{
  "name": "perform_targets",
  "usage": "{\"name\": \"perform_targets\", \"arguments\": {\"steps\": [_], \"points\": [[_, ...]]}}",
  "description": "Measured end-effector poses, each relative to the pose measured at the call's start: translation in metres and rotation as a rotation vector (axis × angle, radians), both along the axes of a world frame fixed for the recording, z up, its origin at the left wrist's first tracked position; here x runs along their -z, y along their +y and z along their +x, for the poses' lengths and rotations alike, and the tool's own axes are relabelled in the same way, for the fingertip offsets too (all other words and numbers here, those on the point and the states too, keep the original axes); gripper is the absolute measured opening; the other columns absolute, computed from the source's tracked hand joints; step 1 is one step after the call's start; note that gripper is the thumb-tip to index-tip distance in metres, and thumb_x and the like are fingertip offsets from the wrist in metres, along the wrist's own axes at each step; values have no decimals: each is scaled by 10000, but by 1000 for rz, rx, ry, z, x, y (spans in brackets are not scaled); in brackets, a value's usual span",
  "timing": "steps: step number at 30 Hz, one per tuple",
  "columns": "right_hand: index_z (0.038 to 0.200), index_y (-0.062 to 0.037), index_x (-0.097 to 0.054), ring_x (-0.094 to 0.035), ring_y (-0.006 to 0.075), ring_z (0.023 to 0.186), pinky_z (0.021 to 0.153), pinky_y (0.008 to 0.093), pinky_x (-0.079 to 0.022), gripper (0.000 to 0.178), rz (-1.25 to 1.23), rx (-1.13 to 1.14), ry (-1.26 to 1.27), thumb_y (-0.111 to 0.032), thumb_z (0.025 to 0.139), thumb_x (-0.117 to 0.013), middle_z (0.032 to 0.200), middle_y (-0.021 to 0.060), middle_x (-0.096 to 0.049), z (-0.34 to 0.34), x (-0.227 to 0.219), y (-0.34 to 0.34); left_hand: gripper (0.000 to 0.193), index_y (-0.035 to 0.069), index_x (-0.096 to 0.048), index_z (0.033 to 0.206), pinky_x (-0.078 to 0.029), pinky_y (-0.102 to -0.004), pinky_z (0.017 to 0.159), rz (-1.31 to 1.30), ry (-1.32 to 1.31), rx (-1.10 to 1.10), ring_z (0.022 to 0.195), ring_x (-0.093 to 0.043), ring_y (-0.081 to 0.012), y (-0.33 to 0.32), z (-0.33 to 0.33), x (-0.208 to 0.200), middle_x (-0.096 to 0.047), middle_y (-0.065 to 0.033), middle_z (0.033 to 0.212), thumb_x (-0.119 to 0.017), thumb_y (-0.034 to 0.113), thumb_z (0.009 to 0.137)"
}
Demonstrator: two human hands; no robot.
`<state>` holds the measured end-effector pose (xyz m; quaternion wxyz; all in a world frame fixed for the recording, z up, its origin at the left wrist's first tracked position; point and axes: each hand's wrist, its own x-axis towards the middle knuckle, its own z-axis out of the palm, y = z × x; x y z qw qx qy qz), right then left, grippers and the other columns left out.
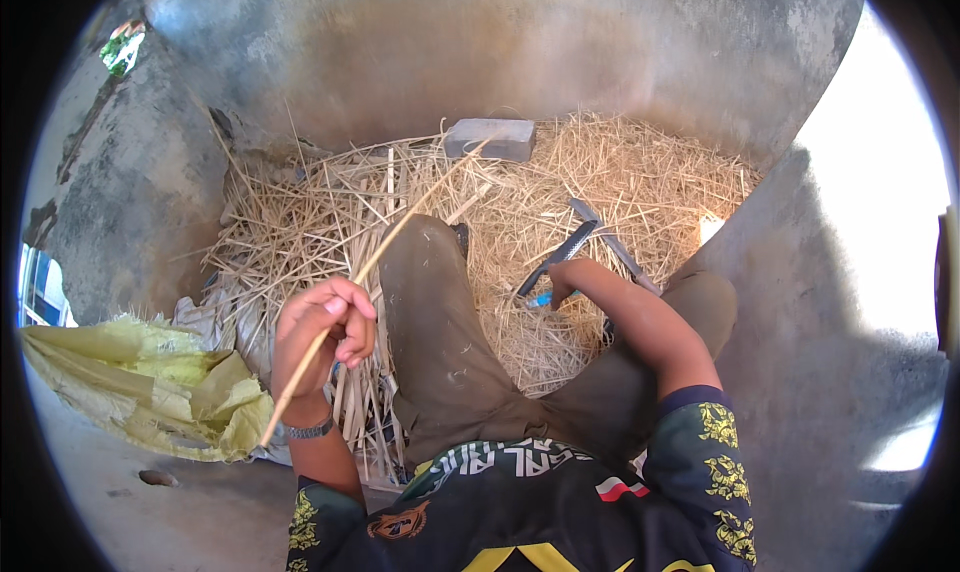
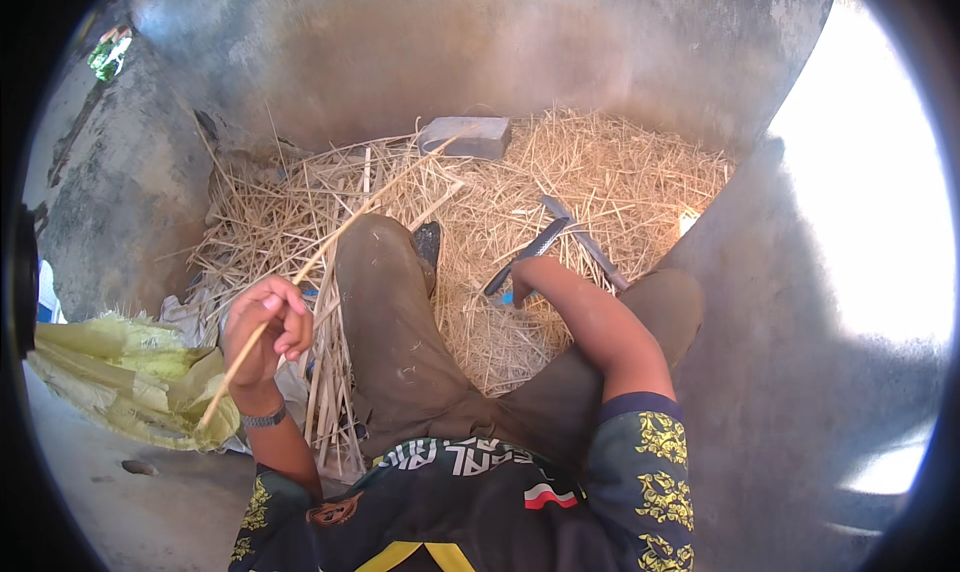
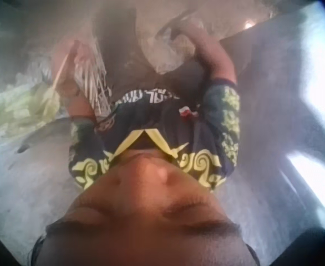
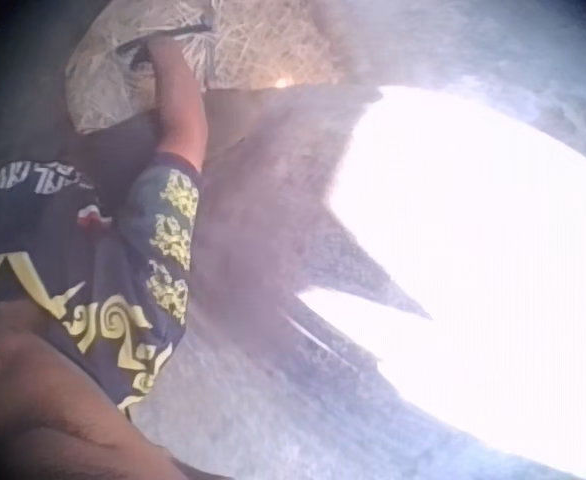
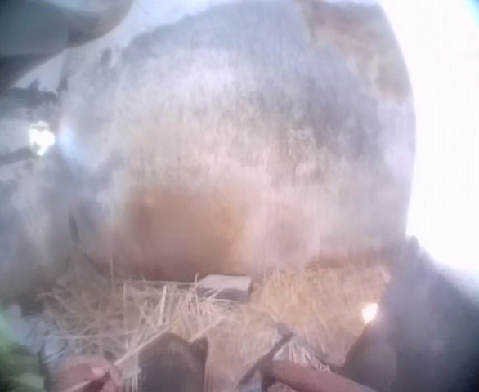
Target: The person sits on a straw-covered floor and uses a knife to shave thin strips off a long bamboo stick. They hold the stick with one hand and scrape the blade along its length to remove the outer layer, creating a pile of shavings.
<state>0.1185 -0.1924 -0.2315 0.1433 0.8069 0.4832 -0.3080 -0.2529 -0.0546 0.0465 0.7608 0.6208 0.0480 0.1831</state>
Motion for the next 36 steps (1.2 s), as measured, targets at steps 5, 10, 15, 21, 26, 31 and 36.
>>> {"name": "perform_targets", "arguments": {"steps": [5, 10, 15, 21, 26, 31, 36], "points": [[1462, -116, -462, -695, 332, 1045, 819, 429, -589, 783, 469, 290, 451, -24, 747, -766, 1153, 237, -656, -11, 14, 22, 497, 69, -505, 866, -293, -253, 363, -62, -297, -118, 374, -285, -92, 13, 7, -27, -342, 33, 485, -305, 471, 1078], [1550, -150, -272, -711, 342, 981, 808, 377, -642, 921, 665, 899, 1283, 230, 793, -636, 1136, 267, -639, -12, -38, 19, 595, 90, -466, 985, -272, -247, 431, 78, -566, 74, 439, -281, -89, 18, 7, -71, -335, 43, 521, -278, 653, 1024], [1584, -186, -118, -699, 359, 1011, 881, 394, -634, 995, 824, 1065, 1439, 221, 827, -619, 1087, 241, -627, -1, -50, 11, 584, 77, -442, 1030, -285, -244, 483, 74, -607, 125, 481, -299, -91, 26, 17, -90, -345, 38, 548, -324, 649, 1019], [1598, -235, 21, -690, 363, 1026, 932, 410, -623, 1100, 974, 1111, 1518, 225, 825, -612, 1041, 195, -595, -9, -67, 19, 542, 78, -431, 1020, -298, -239, 454, 79, -523, 140, 468, -317, -94, 23, 29, -88, -359, 30, 545, -306, 605, 1040], [1598, -248, 20, -693, 336, 1031, 906, 351, -632, 1072, 1000, 1112, 1521, 200, 850, -604, 1030, 187, -609, -14, -84, 23, 556, 80, -440, 981, -300, -228, 418, 66, -538, 58, 454, -324, -96, 26, 40, -83, -368, 17, 535, -202, 576, 1060], [1601, -189, -25, -682, 315, 1069, 857, 297, -636, 1022, 1029, 1120, 1600, 191, 852, -607, 1108, 208, -602, -27, -112, 26, 451, 99, -412, 973, -285, -229, 436, 92, -521, 18, 458, -314, -93, 25, 46, -89, -358, 25, 536, -262, 511, 1078], [1602, -129, -56, -672, 251, 1004, 754, 259, -600, 1026, 1198, 998, 1704, 199, 815, -626, 1091, 174, -605, -36, -139, 28, 444, 103, -410, 964, -284, -230, 432, 79, -534, 5, 454, -313, -93, 25, 48, -86, -354, 22, 520, -266, 507, 1078]]}}
